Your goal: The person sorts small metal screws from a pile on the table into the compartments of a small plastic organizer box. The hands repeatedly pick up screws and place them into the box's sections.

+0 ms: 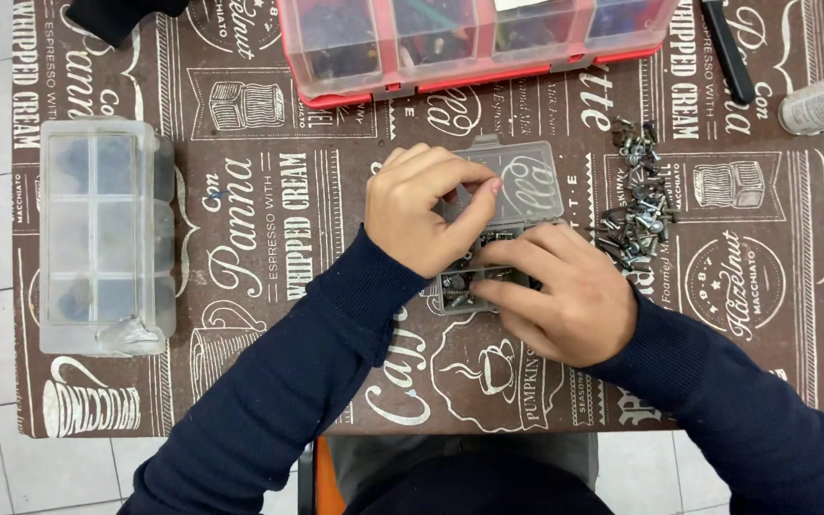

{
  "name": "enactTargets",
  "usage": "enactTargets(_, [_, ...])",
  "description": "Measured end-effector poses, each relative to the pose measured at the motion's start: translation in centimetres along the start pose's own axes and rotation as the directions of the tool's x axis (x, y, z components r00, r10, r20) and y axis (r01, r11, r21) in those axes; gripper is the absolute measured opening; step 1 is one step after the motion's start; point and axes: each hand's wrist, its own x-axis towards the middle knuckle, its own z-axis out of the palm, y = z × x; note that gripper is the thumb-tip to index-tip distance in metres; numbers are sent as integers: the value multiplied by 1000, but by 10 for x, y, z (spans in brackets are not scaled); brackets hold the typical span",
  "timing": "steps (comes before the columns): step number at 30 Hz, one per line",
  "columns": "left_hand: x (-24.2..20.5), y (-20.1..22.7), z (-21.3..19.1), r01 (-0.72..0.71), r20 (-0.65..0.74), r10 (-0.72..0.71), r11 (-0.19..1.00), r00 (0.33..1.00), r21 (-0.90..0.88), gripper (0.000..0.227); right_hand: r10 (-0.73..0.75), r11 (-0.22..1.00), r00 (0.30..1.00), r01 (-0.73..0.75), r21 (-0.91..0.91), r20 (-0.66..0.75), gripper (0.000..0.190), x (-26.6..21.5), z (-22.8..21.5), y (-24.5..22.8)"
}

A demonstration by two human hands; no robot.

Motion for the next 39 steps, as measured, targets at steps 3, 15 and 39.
enactTargets(3, [0, -2, -1, -4, 8, 4, 1000, 1000, -6, 5, -69, 994, 990, 78, -70, 121, 10, 10, -10, 1])
enactTargets(15, [0, -10, -3, 57, 1, -57, 997, 998, -54, 5, -158, 898, 963, 232, -375, 219, 32, 47, 7, -12])
enactTargets(39, [5, 21, -16, 179, 480, 13, 919, 877, -351, 23, 196, 902, 945, -279, 330, 264, 13, 28, -81, 33])
